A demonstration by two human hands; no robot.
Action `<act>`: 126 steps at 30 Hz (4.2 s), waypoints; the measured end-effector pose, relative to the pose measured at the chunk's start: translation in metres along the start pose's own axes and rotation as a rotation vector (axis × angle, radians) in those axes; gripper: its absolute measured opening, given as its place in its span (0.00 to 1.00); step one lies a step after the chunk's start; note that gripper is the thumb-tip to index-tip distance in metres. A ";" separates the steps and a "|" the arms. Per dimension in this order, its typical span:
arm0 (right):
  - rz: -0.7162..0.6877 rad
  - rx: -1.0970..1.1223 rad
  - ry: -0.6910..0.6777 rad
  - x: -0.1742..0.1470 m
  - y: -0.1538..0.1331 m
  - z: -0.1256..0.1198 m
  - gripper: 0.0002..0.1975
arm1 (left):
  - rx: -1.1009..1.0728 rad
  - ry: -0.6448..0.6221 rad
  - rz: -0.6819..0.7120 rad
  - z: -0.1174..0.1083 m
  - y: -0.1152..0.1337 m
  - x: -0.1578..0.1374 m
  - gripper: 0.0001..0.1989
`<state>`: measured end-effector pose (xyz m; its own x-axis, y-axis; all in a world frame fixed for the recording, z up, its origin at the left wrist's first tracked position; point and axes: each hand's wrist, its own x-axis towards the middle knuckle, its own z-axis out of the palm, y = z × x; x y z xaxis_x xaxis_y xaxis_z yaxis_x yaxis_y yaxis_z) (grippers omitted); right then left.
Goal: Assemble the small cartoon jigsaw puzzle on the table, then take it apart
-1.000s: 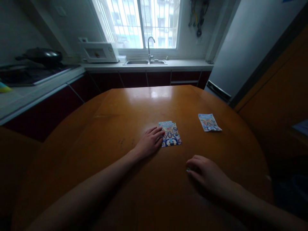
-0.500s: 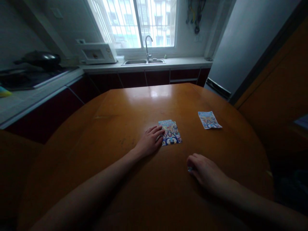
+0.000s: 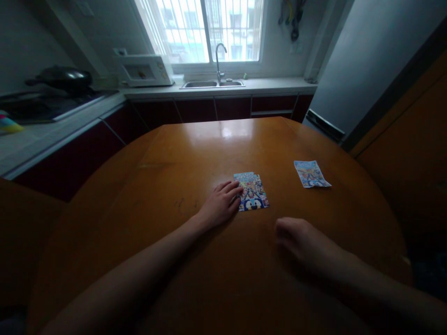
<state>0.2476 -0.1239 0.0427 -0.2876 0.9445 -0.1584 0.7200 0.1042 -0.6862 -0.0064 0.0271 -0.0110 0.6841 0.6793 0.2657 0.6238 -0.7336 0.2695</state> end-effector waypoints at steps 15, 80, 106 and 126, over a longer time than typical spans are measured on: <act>-0.261 0.195 0.392 0.201 0.067 -0.039 0.04 | -0.007 -0.017 -0.006 -0.002 0.002 0.000 0.19; -0.321 -0.071 0.494 0.202 0.083 -0.029 0.13 | -0.011 -0.015 0.000 -0.001 0.000 -0.001 0.20; -0.318 -0.109 0.495 0.198 0.078 -0.027 0.12 | -0.013 -0.026 -0.017 -0.002 0.001 0.000 0.20; -0.312 -0.045 0.490 0.203 0.084 -0.028 0.13 | -0.024 -0.041 -0.044 -0.004 -0.001 0.000 0.21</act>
<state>0.2671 0.0855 -0.0268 -0.1727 0.8998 0.4006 0.6775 0.4037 -0.6148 -0.0079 0.0280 -0.0074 0.6709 0.7095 0.2154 0.6449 -0.7017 0.3028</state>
